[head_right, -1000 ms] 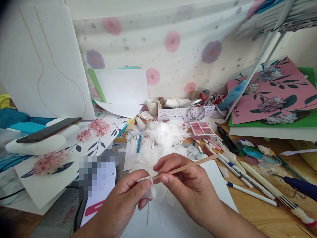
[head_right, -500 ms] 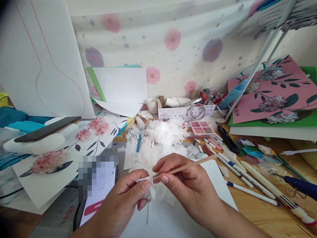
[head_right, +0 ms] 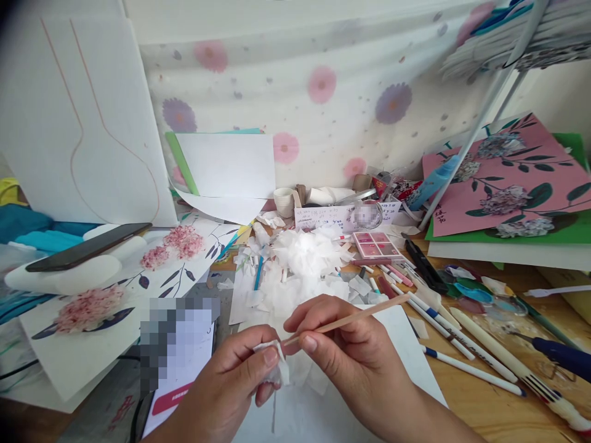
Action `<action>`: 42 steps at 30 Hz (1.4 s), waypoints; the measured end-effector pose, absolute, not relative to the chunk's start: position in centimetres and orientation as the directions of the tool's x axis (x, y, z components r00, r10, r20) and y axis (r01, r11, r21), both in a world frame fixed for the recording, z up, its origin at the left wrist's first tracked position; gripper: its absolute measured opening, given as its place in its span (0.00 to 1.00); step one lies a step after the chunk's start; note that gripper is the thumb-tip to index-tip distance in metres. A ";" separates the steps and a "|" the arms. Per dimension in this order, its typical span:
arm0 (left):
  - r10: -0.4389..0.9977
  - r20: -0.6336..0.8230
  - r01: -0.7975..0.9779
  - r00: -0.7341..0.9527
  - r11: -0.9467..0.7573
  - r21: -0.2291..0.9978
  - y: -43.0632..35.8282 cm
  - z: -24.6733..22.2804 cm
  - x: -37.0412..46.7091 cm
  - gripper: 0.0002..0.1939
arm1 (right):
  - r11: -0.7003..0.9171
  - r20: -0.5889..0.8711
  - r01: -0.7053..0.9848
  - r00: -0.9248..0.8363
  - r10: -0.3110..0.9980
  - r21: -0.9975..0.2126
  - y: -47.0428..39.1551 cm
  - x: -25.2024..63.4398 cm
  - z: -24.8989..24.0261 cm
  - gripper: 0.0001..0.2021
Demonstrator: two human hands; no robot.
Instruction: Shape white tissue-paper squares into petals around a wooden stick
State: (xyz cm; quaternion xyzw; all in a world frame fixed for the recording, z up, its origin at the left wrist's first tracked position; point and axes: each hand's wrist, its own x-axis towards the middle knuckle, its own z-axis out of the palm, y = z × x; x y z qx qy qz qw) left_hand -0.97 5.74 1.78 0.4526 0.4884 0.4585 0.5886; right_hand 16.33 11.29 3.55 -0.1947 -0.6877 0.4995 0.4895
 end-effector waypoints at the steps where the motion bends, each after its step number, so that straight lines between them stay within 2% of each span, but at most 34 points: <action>1: 0.983 -0.156 -0.098 0.101 0.166 0.981 5.7 1.8 -0.9 0.16 | 0.425 0.477 -0.218 -0.444 0.759 -0.879 11.3 16.3 3.6 0.06; 22: 0.983 -0.152 -0.105 0.103 0.163 0.981 5.6 1.8 -1.1 0.16 | 0.431 0.471 -0.196 -0.451 0.758 -0.881 11.3 16.2 3.7 0.05; 29: 0.985 -0.155 0.027 0.072 0.153 0.988 5.8 2.6 -1.2 0.13 | 0.439 0.475 -0.191 -0.450 0.756 -0.878 11.3 16.2 3.7 0.05; 34: 0.995 -0.088 0.148 -0.055 0.095 0.984 6.1 2.7 -1.5 0.21 | 0.492 0.515 -0.173 -0.417 0.748 -0.854 11.4 16.2 3.6 0.06; 36: 0.994 -0.084 0.134 -0.065 0.092 0.987 6.2 2.5 -1.6 0.24 | 0.510 0.524 -0.154 -0.413 0.745 -0.846 11.2 16.2 3.7 0.06; 38: 0.995 -0.090 0.077 -0.039 0.093 0.993 6.2 2.3 -1.5 0.22 | 0.518 0.520 -0.130 -0.420 0.744 -0.845 11.1 16.2 3.9 0.06; 42: 0.994 -0.076 -0.155 0.084 0.088 0.984 6.0 1.9 -1.2 0.25 | 0.546 0.535 -0.112 -0.436 0.724 -0.830 10.8 16.0 4.2 0.06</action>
